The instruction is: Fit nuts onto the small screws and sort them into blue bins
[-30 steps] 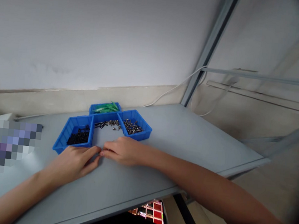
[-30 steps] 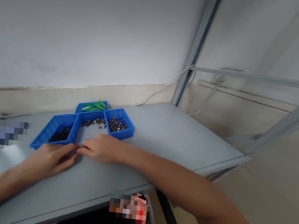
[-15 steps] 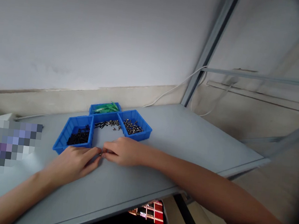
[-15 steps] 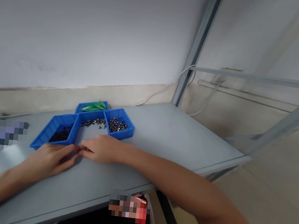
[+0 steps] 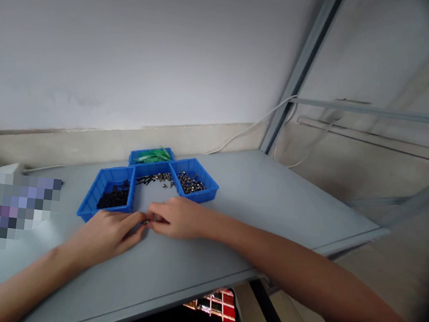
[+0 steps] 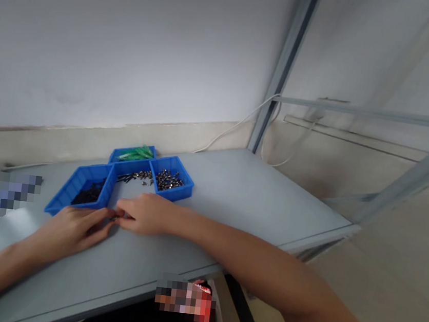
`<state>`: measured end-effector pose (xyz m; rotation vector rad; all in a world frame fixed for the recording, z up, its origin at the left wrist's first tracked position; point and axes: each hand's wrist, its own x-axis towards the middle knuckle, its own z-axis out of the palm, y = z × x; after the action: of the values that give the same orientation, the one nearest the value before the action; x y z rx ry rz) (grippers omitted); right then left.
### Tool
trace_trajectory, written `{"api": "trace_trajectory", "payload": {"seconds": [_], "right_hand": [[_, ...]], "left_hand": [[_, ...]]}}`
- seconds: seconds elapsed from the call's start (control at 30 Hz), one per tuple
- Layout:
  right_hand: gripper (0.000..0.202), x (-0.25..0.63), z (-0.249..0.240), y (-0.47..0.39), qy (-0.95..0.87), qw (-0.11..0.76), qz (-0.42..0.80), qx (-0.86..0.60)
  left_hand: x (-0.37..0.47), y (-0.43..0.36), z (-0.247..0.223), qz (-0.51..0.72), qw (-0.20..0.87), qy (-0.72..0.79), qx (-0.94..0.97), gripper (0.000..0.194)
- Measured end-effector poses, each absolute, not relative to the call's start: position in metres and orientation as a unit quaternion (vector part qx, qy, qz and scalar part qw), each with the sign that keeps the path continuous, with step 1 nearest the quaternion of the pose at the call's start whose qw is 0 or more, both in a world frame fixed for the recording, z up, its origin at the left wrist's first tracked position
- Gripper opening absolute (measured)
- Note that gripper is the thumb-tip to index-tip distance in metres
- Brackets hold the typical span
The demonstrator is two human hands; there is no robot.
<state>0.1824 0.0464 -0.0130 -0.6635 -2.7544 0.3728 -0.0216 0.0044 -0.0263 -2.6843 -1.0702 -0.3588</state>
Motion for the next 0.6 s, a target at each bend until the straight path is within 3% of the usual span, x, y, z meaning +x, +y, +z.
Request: {"api": "trace_trajectory", "payload": {"seconds": [0.6], "right_hand": [[0.014, 0.1836, -0.0144, 0.0469, -0.955, 0.144, 0.127, -0.225]], "left_hand": [[-0.0227, 0.0038, -0.0274, -0.116, 0.12, -0.362, -0.917, 0.024]]}}
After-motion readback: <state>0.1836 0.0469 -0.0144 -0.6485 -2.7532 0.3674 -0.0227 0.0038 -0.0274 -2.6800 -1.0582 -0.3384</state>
